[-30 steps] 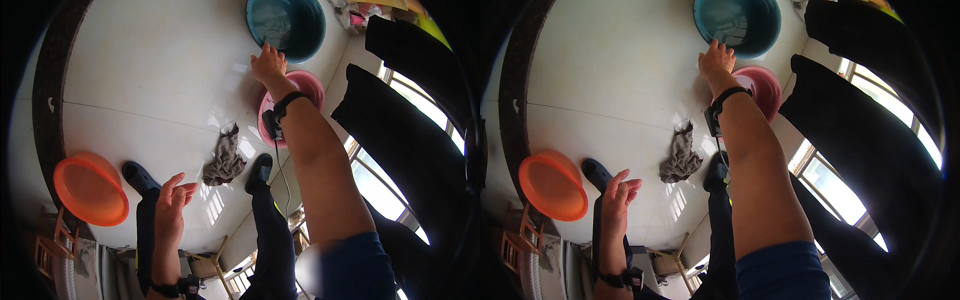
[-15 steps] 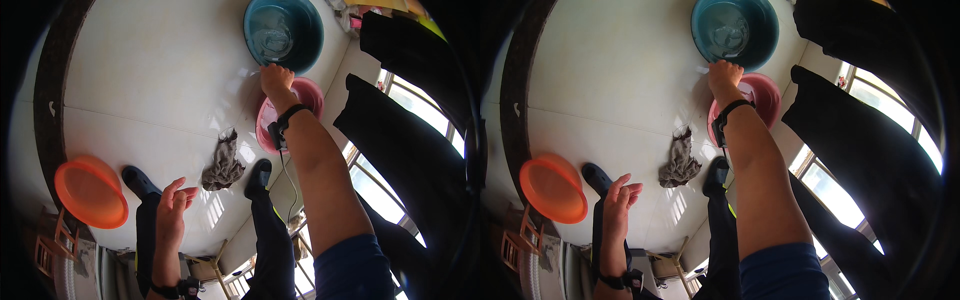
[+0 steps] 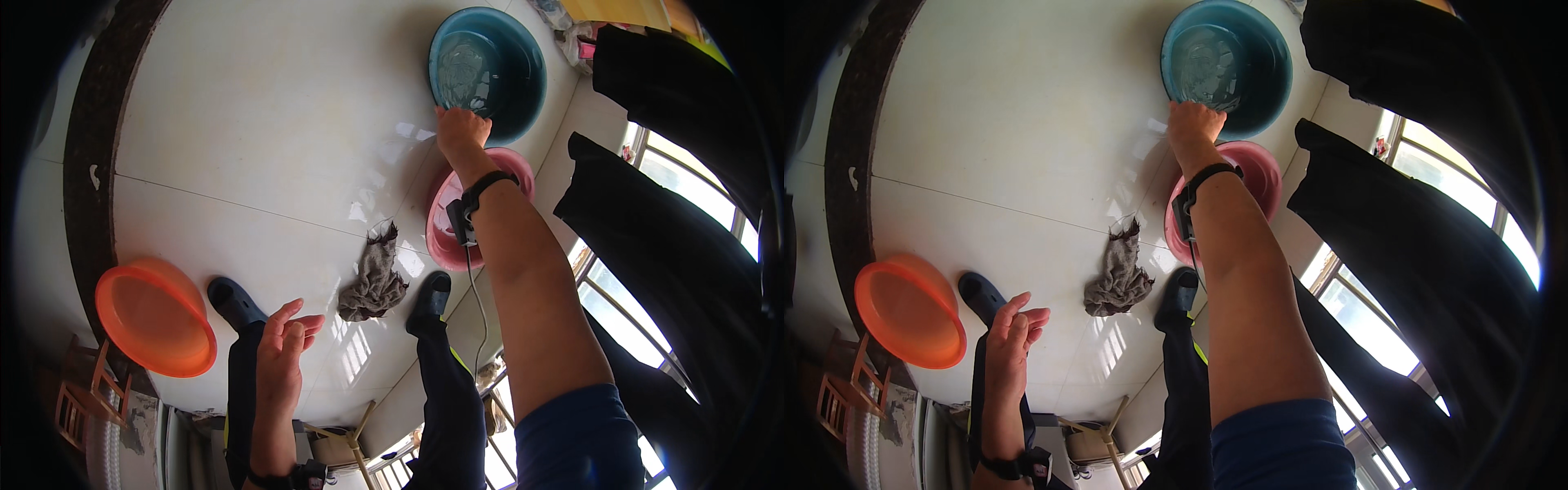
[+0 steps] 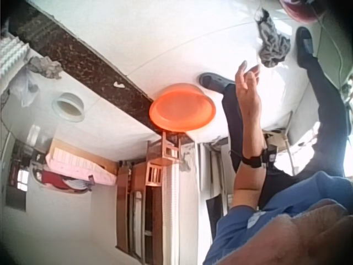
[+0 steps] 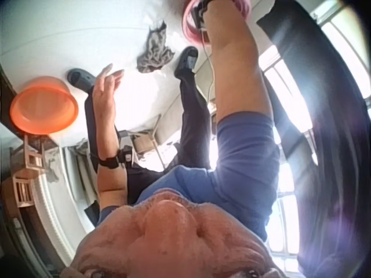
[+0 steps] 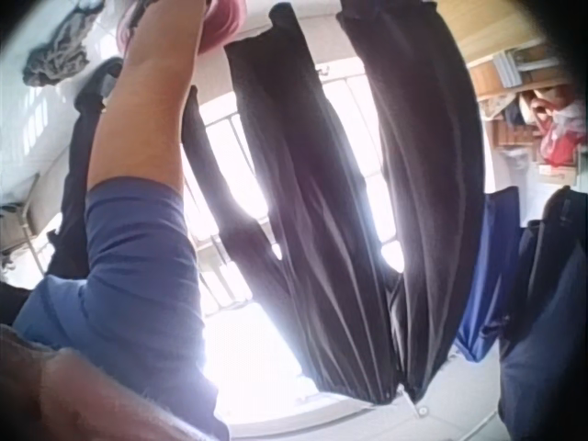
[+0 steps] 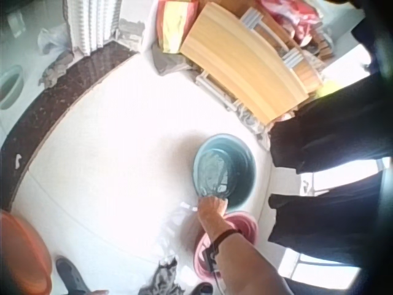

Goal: The person wipes a tiled floor with a cloth, then moves several plastic basins and a small stool. They dip the cloth into a basin of water, wring it out, and carry the basin to another room before returning to the original area.

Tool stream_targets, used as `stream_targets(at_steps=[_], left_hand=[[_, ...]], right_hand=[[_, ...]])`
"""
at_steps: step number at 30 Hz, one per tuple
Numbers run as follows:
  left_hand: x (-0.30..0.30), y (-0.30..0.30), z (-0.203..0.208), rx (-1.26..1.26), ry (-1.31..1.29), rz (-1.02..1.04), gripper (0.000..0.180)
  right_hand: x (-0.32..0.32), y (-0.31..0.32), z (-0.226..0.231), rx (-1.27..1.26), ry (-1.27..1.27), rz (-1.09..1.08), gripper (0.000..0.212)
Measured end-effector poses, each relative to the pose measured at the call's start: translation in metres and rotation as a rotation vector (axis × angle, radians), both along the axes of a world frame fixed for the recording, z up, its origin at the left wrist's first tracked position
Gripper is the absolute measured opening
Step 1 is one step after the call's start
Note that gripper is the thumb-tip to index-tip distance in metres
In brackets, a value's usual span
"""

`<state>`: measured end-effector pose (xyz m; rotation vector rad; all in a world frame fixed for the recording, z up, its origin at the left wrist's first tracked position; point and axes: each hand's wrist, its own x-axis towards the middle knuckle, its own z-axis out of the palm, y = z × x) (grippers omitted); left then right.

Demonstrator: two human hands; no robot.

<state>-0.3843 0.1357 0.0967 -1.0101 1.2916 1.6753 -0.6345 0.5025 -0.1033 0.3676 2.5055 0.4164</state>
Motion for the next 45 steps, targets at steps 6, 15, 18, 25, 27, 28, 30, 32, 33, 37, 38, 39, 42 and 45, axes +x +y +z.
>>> stream_targets(at_steps=[6, 15, 18, 25, 27, 28, 30, 32, 33, 37, 38, 39, 42, 45], left_hand=[[-0.004, 0.009, 0.003, 0.032, 0.003, -0.028, 0.045], [-0.013, 0.011, 0.005, 0.096, 0.009, 0.017, 0.045], [-0.012, 0.009, 0.005, 0.108, 0.002, 0.044, 0.046], [-0.011, 0.008, 0.007, 0.1, 0.029, 0.031, 0.045], [-0.012, 0.008, 0.006, 0.099, 0.025, 0.033, 0.045], [-0.012, 0.008, 0.007, 0.101, 0.021, 0.032, 0.045], [-0.012, 0.008, 0.007, 0.104, 0.018, 0.027, 0.045], [-0.011, 0.009, 0.008, 0.102, 0.026, 0.021, 0.045], [-0.01, 0.009, 0.008, 0.103, 0.026, 0.019, 0.045], [-0.008, 0.011, 0.007, 0.105, 0.028, 0.017, 0.045], [-0.008, 0.012, 0.007, 0.104, 0.029, 0.017, 0.045], [-0.008, 0.012, 0.008, 0.109, 0.027, 0.018, 0.046], [-0.007, 0.013, 0.009, 0.114, 0.025, 0.018, 0.046], [-0.006, 0.014, 0.009, 0.114, 0.028, 0.013, 0.047]], right_hand=[[0.044, -0.029, 0.011, -0.092, 0.341, 0.007, 0.058], [0.213, -0.095, 0.041, -0.435, 0.022, -0.098, 0.038], [0.237, -0.088, 0.034, -0.39, -0.003, -0.112, 0.032], [0.278, -0.084, 0.031, -0.41, -0.035, -0.159, 0.021], [0.282, -0.085, 0.033, -0.402, -0.055, -0.176, 0.023], [0.283, -0.085, 0.035, -0.395, -0.052, -0.174, 0.024], [0.28, -0.082, 0.037, -0.387, -0.046, -0.201, 0.032], [0.272, -0.077, 0.038, -0.362, 0.119, -0.189, 0.041], [0.267, -0.074, 0.038, -0.34, 0.181, -0.192, 0.045], [0.242, -0.054, 0.031, -0.208, 0.199, -0.298, 0.075], [0.236, -0.048, 0.028, -0.222, 0.117, -0.379, 0.082], [0.232, -0.045, 0.024, -0.245, 0.076, -0.398, 0.084], [0.225, -0.043, 0.011, -0.295, -0.017, -0.466, 0.091], [0.223, -0.046, 0.003, -0.323, 0.013, -0.503, 0.091]])
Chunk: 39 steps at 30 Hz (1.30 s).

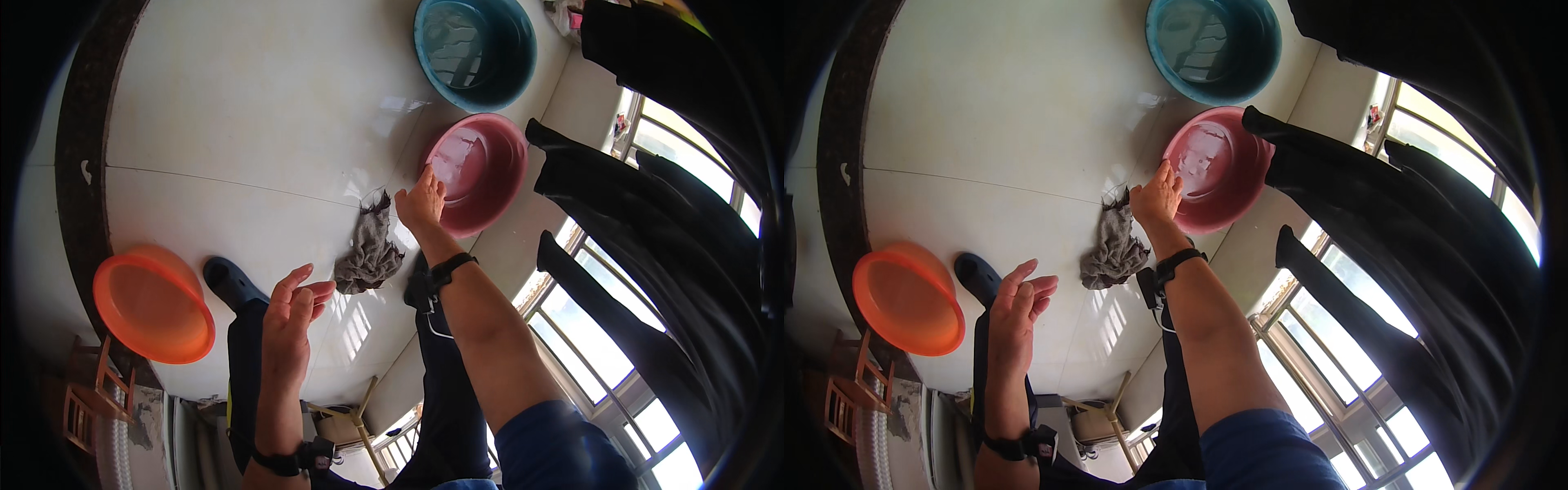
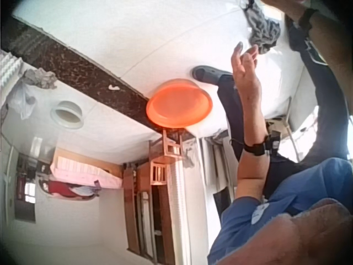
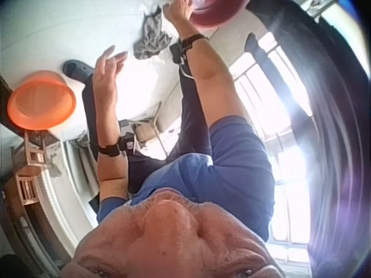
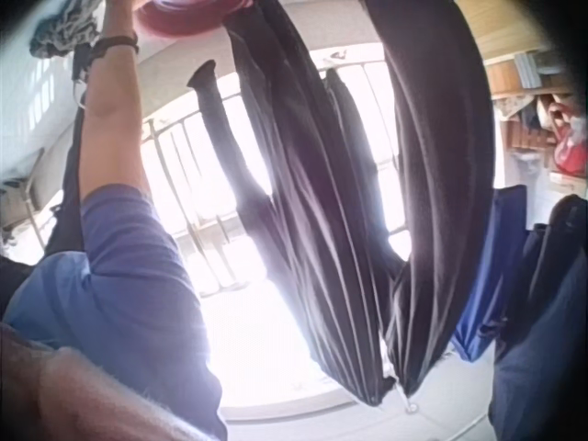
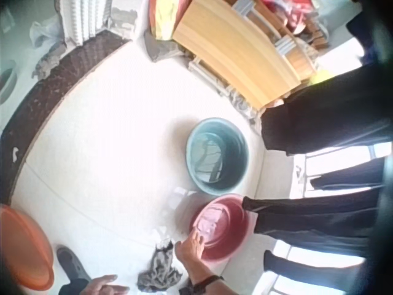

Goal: The person wipes a tiled floor with a cloth, then moves several plastic basins and a small stool. They dip the cloth into a basin of water, wring it out, and carry the basin to another room before returning to the original area.

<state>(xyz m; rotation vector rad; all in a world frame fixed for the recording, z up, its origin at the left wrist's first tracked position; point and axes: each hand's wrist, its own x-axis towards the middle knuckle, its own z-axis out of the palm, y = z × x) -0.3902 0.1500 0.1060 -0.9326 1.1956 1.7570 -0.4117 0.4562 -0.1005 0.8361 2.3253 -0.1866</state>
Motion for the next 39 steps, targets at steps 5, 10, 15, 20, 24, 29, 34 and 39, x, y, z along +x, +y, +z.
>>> stream_targets(at_steps=[5, 10, 15, 20, 24, 29, 34, 39], left_hand=[[0.002, 0.002, -0.001, 0.009, -0.002, 0.004, 0.047], [0.004, 0.004, -0.001, 0.004, 0.0, -0.013, 0.047], [-0.001, 0.003, -0.001, -0.003, 0.0, -0.022, 0.047], [-0.003, 0.001, 0.001, -0.028, 0.019, -0.042, 0.047], [0.005, -0.004, 0.002, -0.063, -0.027, -0.061, 0.047], [0.014, -0.017, 0.004, -0.102, -0.028, -0.066, 0.044], [0.021, -0.028, 0.012, -0.087, -0.021, -0.058, 0.043], [0.031, -0.021, 0.013, -0.011, -0.018, -0.055, 0.042]], right_hand=[[-0.011, -0.004, -0.005, -0.056, 0.176, 0.077, 0.089], [-0.026, -0.016, 0.003, 0.004, 0.264, 0.097, 0.085], [0.017, -0.057, 0.037, -0.181, 0.501, 0.325, 0.066], [0.124, -0.086, 0.048, -0.449, -0.189, 0.195, 0.041], [0.182, -0.064, 0.023, -0.232, -0.471, 0.034, 0.047], [0.21, -0.046, -0.026, -0.079, -0.453, -0.111, 0.091], [0.239, -0.059, -0.082, -0.149, -0.345, -0.566, 0.107], [0.242, -0.066, -0.117, -0.017, -0.283, -0.701, 0.074]])
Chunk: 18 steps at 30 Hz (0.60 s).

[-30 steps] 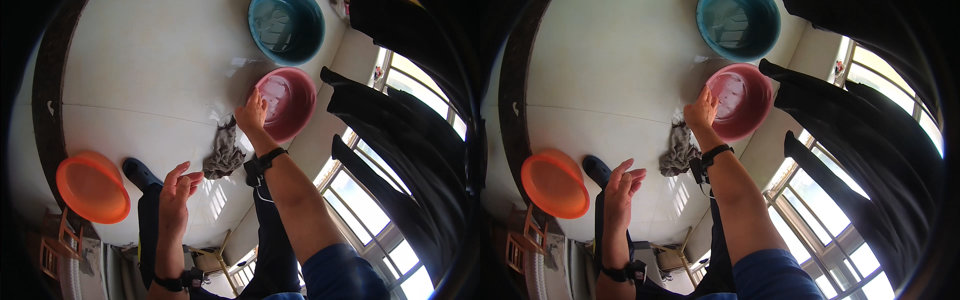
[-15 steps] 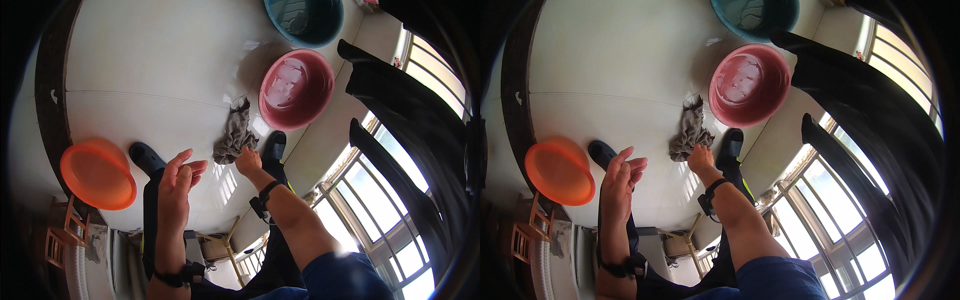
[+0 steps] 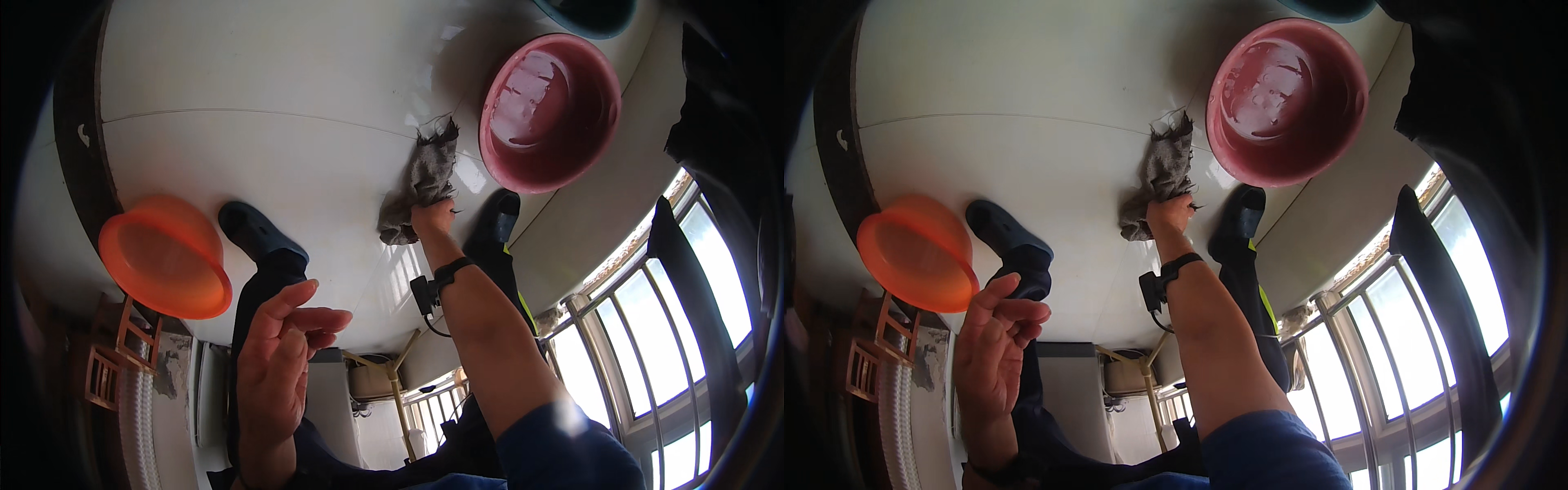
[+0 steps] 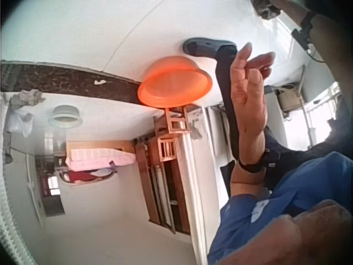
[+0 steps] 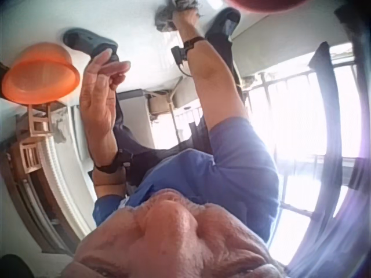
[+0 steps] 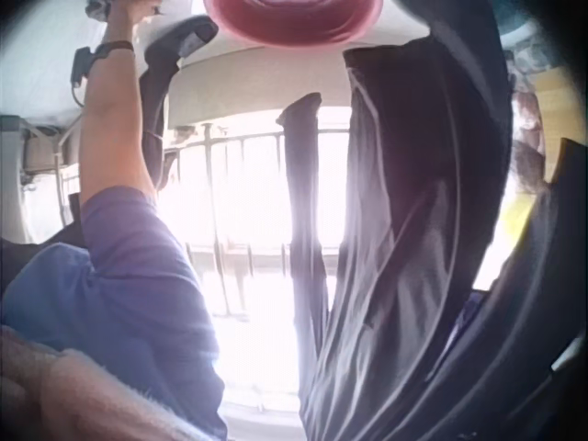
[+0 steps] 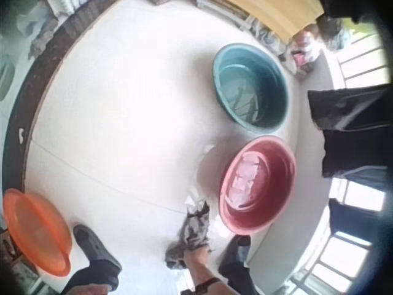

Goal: The person wipes a tiled floor with a cloth, then moves several plastic basins and a small stool. They dip the cloth into a basin of water, wring it out, and carry the basin to another room before returning to the original area.

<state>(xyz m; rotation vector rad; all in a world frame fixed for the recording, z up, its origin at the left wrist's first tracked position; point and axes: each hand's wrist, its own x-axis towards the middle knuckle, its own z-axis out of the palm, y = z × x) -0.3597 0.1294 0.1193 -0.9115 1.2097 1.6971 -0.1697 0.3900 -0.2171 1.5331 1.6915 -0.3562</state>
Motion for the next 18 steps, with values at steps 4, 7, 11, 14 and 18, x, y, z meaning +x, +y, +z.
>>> stream_targets(at_steps=[4, 7, 11, 14, 18], left_hand=[[-0.004, 0.001, -0.001, -0.043, -0.034, 0.029, 0.044], [-0.004, 0.004, 0.0, 0.005, 0.0, 0.012, 0.046], [-0.004, 0.01, 0.006, 0.072, -0.025, -0.019, 0.045], [-0.009, 0.008, 0.006, 0.083, -0.048, 0.002, 0.047], [-0.016, 0.004, 0.008, 0.1, -0.063, 0.028, 0.046]], right_hand=[[-0.016, 0.045, 0.008, 0.203, 0.096, 0.087, 0.06], [-0.036, 0.087, 0.005, 0.263, 0.211, 0.005, 0.073], [-0.066, 0.068, -0.02, 0.174, 0.269, -0.056, 0.104], [-0.11, 0.036, -0.037, 0.133, 0.371, 0.107, 0.118], [-0.198, 0.01, -0.039, 0.099, 0.345, 0.124, 0.116]])
